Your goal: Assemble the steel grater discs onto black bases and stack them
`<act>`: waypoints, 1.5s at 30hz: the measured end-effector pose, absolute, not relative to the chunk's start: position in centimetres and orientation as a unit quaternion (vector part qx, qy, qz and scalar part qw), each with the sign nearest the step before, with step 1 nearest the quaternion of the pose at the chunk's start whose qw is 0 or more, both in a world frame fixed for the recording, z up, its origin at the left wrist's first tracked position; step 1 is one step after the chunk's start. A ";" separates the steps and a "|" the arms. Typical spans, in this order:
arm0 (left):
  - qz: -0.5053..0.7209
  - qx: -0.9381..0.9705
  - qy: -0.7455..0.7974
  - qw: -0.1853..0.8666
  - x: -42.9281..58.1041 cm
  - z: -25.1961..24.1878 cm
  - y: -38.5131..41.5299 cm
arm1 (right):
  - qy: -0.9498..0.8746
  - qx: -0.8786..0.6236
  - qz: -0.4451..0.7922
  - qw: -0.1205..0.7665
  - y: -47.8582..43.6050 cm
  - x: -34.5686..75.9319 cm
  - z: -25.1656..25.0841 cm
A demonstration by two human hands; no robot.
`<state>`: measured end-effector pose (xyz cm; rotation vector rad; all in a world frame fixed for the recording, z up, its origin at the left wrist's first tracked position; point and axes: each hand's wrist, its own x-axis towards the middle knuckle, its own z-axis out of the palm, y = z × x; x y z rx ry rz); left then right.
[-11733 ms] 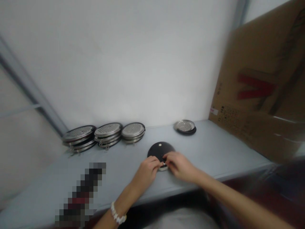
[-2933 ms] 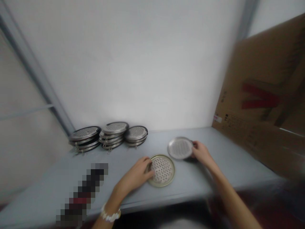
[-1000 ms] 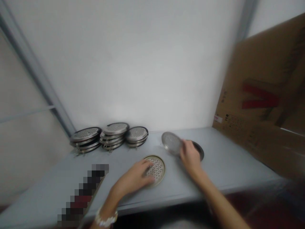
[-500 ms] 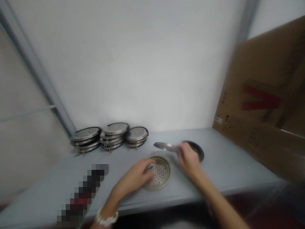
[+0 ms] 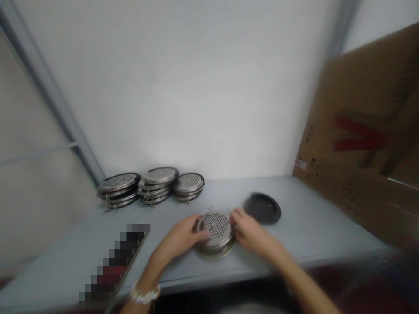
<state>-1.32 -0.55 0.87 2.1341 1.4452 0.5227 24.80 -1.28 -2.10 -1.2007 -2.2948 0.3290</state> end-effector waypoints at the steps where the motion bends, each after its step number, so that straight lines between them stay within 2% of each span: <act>1: 0.189 0.798 0.510 0.257 -1.4 1.0 -0.7 | -0.848 -0.439 0.141 0.263 -1.3 25.0 -2.3; 4: 0.165 0.825 0.470 0.267 -1.4 1.2 -1.0 | -0.836 -0.443 0.186 0.265 -1.2 25.1 -2.8; 16: 0.092 0.828 0.505 0.225 -1.6 -1.1 -0.8 | -0.779 -0.469 0.314 0.271 -0.9 24.8 -2.4; 24: 0.065 0.834 0.513 0.192 -0.7 0.2 -1.6 | -0.810 -0.456 0.296 0.221 -1.0 24.3 -3.1; 33: 0.053 0.829 0.534 0.160 0.9 0.0 -2.1 | -0.817 -0.466 0.269 0.205 -0.8 23.9 -3.9; 45: 0.112 0.827 0.480 0.271 -1.8 1.0 -0.4 | -0.809 -0.481 0.291 0.173 -0.8 23.9 -2.7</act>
